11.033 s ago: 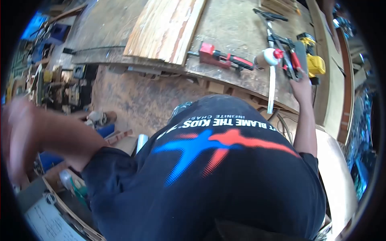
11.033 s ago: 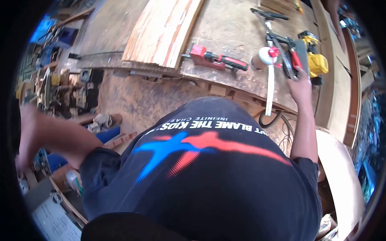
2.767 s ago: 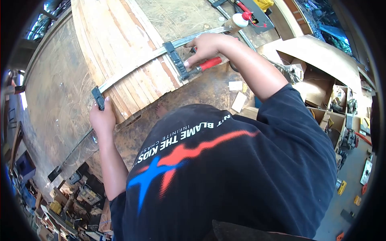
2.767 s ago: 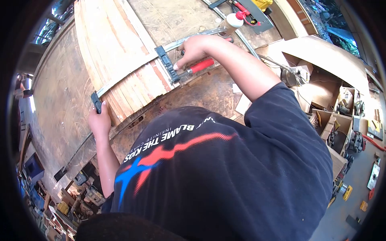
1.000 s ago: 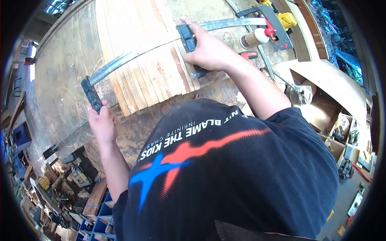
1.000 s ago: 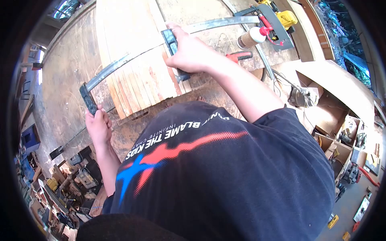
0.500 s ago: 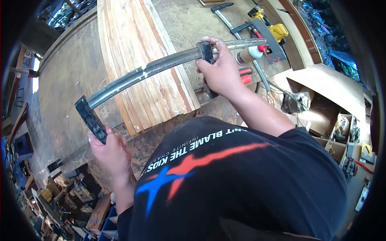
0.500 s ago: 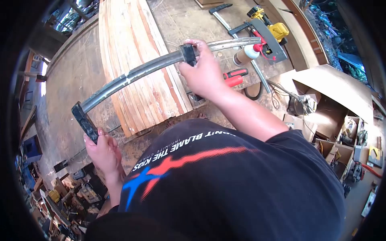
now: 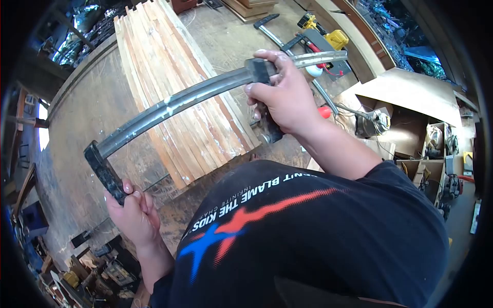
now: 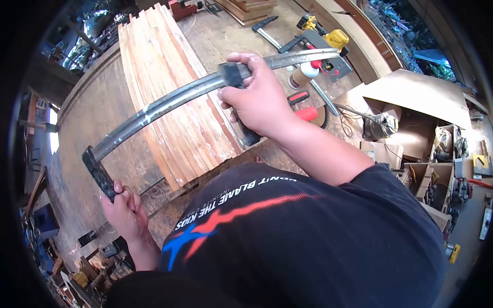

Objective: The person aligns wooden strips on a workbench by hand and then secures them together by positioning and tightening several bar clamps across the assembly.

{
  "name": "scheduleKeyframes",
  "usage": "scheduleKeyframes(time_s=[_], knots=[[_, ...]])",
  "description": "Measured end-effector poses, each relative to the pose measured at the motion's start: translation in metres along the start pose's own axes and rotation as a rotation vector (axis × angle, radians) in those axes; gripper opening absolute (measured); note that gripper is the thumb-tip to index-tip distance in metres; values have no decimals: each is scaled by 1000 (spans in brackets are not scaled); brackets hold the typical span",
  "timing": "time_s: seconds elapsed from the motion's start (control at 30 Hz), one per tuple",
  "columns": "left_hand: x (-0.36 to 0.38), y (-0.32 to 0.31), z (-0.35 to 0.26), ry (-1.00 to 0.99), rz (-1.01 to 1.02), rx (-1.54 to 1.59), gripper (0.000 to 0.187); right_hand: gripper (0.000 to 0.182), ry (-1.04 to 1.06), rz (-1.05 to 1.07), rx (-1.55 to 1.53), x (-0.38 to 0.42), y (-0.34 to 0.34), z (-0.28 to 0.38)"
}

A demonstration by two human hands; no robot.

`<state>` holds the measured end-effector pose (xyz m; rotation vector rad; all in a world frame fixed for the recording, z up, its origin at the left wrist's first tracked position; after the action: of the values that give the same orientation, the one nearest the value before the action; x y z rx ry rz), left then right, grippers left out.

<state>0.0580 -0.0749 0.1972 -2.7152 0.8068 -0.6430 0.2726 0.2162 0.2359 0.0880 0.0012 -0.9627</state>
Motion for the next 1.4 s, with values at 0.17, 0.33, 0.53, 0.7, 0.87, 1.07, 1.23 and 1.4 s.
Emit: scheduleKeyframes(time_s=[0.17, 0.33, 0.53, 0.7, 0.87, 1.07, 1.23, 1.4], knots=[[-3, 19, -2, -63, 4, -25, 32, 61, 414, -142, 106, 14, 6, 16], [-12, 11, -5, -32, 82, 44, 32, 61, 122, -67, -47, -1, 9, -6], [-80, 38, 97, 236, 16, -165, 15, 54, -61, 81, 246, -17, 8, -73], [-81, 60, 141, 471, 0, 86, 11, 54, -152, 175, 442, -8, 3, -103], [-66, 54, 130, 80, -63, -139, 9, 55, 136, 138, 888, -15, 11, -99], [-100, 67, 160, 70, -219, -718, 19, 57, 75, 379, 1163, -45, 7, -140], [-97, 80, 175, 29, -253, -756, 33, 46, -22, 572, 1206, -41, -14, -142], [-81, 73, 165, 84, -298, -941, 56, 41, 77, 771, 1412, -46, -31, -167]])
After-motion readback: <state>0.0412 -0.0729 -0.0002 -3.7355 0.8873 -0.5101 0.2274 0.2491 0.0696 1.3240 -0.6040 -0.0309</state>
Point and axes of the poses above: each hand's wrist, its own x-axis away from the middle knuckle, its own y-axis out of the back of the hand, z = x × y, the point moved 7 cm from there along -x, towards the middle knuckle, and after that the axes turned 14 degrees about y, right-handed, at the moved point
